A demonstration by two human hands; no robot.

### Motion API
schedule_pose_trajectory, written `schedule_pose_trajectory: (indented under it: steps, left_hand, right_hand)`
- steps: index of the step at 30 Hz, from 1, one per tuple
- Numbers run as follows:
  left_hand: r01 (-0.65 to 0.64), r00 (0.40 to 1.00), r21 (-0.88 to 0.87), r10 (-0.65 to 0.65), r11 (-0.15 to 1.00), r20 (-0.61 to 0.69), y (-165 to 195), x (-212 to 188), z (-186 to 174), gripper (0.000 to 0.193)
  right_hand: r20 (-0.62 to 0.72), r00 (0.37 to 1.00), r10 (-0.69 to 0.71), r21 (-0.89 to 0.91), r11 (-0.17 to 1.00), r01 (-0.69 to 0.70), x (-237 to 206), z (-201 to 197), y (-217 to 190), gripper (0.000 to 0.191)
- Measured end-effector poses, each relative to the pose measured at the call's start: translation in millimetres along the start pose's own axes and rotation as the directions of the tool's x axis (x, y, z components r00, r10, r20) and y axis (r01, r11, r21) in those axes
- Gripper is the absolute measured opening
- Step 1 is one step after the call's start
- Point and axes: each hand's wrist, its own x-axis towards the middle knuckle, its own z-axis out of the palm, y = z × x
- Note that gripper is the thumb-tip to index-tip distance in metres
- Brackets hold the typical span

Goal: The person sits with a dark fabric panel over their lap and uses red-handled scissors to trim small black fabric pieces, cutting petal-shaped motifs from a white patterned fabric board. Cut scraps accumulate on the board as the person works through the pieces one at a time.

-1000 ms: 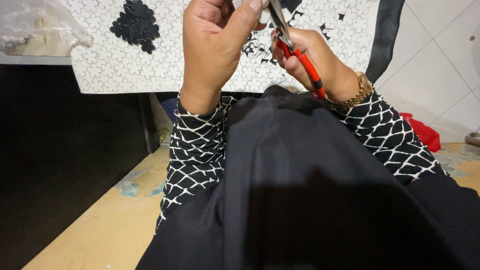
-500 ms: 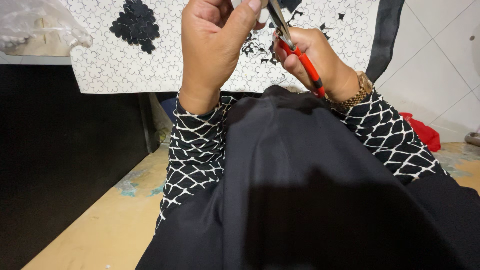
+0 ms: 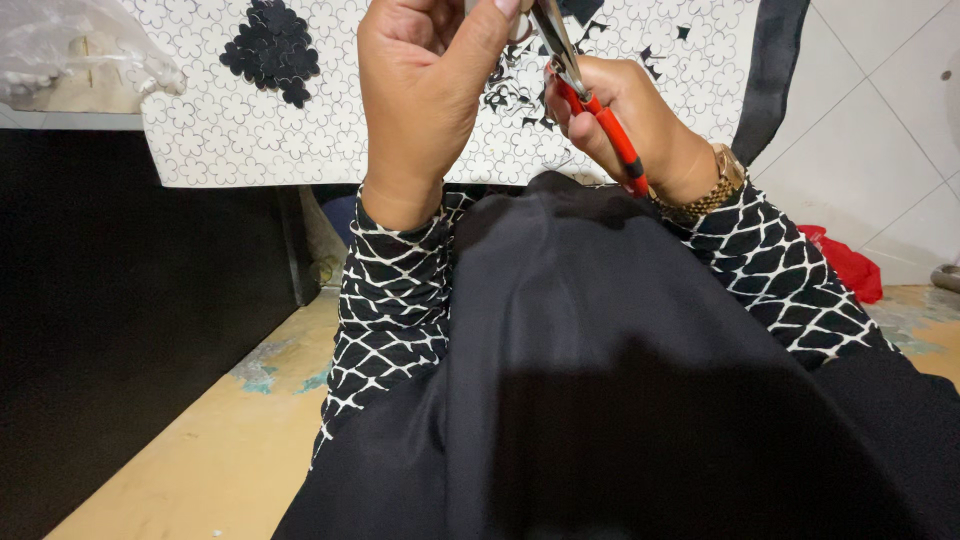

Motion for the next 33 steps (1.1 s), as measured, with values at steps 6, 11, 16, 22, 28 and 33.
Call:
schedule_pose_trajectory:
  steps: [6,11,16,22,28,33]
  left_hand:
    - [-0.015,1.000,0.033,0.015,0.999,0.001,0,-1,0,0.007]
    - [-0.024,1.000,0.053,0.024,0.998,0.003,0,1,0,0.006]
    - [0.053,0.999,-0.068,-0.053,0.996,0.006,-1,0,2,0.014]
    - [0.003,1.000,-0.095,-0.006,0.995,-0.031,-9,2,-3,0.008]
    - [0.000,0.999,-0.069,-0.004,0.998,-0.049,-11,-1,-3,0.007]
    - [0.003,0.999,-0.065,-0.006,0.998,-0.053,-10,0,-2,0.008]
  right_hand:
    - [-0.018,0.999,-0.048,-0.046,0.998,0.047,-2,-1,4,0.072]
    - [-0.027,1.000,-0.002,-0.055,0.998,0.001,-1,-1,8,0.072]
    - [-0.048,0.996,-0.072,-0.044,0.997,0.070,-2,-1,10,0.069]
    - [-0.047,0.997,-0.053,-0.051,0.997,0.051,-1,0,9,0.069]
    - [-0.040,0.998,-0.058,-0.029,0.998,0.057,-2,2,6,0.068]
    - [-0.061,0.997,-0.046,-0.027,0.999,0.045,-1,4,7,0.068]
